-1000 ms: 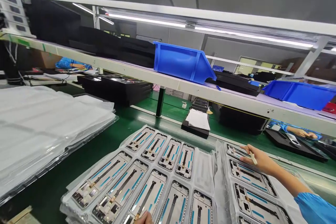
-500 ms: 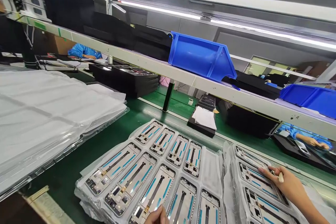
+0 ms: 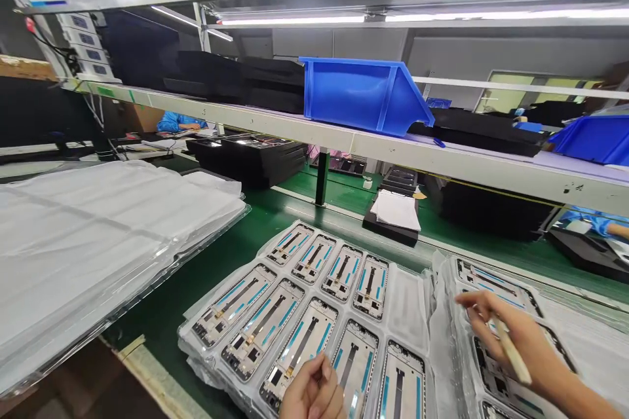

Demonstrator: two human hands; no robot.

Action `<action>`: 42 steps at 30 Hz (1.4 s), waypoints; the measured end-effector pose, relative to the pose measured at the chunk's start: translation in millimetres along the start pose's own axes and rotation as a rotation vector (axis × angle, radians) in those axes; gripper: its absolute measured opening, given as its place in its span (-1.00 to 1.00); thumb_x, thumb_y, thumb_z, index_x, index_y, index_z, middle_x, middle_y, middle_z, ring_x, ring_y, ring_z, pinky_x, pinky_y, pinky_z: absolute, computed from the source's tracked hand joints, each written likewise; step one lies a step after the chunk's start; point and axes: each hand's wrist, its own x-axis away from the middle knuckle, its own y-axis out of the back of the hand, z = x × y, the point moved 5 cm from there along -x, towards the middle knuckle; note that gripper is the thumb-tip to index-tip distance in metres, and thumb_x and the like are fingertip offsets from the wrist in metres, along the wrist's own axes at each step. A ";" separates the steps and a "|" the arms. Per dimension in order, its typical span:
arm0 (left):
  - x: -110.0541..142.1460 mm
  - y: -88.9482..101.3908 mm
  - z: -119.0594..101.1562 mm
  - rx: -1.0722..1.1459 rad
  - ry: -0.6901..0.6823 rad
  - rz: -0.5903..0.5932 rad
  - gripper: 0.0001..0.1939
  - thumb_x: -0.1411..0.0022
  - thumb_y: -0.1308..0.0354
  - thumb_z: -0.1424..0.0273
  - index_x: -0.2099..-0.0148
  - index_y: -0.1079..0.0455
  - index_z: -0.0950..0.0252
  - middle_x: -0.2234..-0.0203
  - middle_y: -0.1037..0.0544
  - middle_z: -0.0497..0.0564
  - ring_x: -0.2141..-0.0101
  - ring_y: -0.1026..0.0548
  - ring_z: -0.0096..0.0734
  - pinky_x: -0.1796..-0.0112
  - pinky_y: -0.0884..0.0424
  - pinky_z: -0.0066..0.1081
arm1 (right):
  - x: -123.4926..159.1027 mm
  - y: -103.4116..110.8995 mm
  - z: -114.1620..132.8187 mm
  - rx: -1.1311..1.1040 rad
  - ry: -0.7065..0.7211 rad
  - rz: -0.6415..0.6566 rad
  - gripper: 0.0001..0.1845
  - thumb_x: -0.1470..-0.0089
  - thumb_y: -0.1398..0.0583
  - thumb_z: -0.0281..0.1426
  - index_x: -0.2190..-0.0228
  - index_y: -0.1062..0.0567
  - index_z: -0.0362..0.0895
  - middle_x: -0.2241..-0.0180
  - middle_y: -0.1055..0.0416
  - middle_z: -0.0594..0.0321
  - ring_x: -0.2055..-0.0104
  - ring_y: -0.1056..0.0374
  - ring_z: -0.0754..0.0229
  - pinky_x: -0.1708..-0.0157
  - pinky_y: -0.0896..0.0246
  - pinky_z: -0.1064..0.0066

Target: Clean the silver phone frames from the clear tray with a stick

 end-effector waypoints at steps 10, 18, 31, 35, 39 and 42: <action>-18.0 -7.6 26.3 0.042 -0.016 0.026 -0.65 0.00 -0.49 0.17 0.50 -0.47 0.31 0.85 -0.07 -0.23 0.78 0.11 -0.65 0.74 0.02 -0.59 | 5.7 -104.6 80.5 0.049 0.219 0.473 -0.79 -0.04 -0.06 -0.46 0.47 -0.06 -0.01 0.47 -0.29 0.25 0.46 -0.16 0.13 0.43 0.03 0.36; -15.0 -9.2 29.1 0.080 -0.060 -0.043 -0.65 0.01 -0.48 0.21 0.53 -0.44 0.32 0.85 -0.02 -0.22 0.78 0.08 -0.63 0.73 0.05 -0.60 | 13.1 -116.9 55.3 0.137 0.195 0.431 -0.86 -0.09 -0.04 -0.49 0.45 -0.19 -0.02 0.48 -0.37 0.15 0.48 -0.25 0.06 0.44 -0.01 0.34; -10.3 -13.9 26.9 0.045 -0.025 -0.107 -0.65 0.03 -0.50 0.21 0.55 -0.46 0.31 0.85 0.05 -0.23 0.76 0.14 -0.65 0.69 0.05 -0.60 | 16.0 -116.4 52.2 0.202 -0.020 0.502 -0.81 -0.10 -0.05 -0.56 0.41 -0.17 -0.02 0.43 -0.39 0.18 0.42 -0.33 0.06 0.40 -0.10 0.32; -10.1 -12.9 27.3 0.043 -0.022 -0.127 -0.64 0.04 -0.51 0.21 0.57 -0.45 0.31 0.85 0.07 -0.23 0.76 0.14 -0.64 0.70 0.05 -0.59 | 24.5 -122.0 63.7 0.334 0.230 0.421 -0.69 0.11 -0.15 -0.60 0.28 -0.33 -0.07 0.42 -0.42 0.13 0.35 -0.34 -0.04 0.38 -0.08 0.29; -11.1 -12.2 27.5 0.042 -0.027 -0.137 -0.64 0.07 -0.53 0.21 0.58 -0.45 0.31 0.85 0.10 -0.24 0.76 0.15 -0.65 0.70 0.06 -0.59 | 22.6 -122.5 58.9 0.251 0.098 0.477 -0.78 0.02 -0.11 -0.58 0.35 -0.26 -0.05 0.39 -0.39 0.16 0.36 -0.34 0.02 0.37 -0.12 0.30; -11.8 -11.8 26.8 0.041 -0.029 -0.140 -0.63 0.10 -0.54 0.21 0.58 -0.46 0.31 0.84 0.12 -0.25 0.75 0.15 -0.65 0.69 0.03 -0.59 | 17.4 -117.2 54.5 0.114 -0.054 0.521 -0.79 -0.07 -0.05 -0.59 0.39 -0.17 -0.02 0.38 -0.37 0.22 0.37 -0.35 0.10 0.33 -0.15 0.33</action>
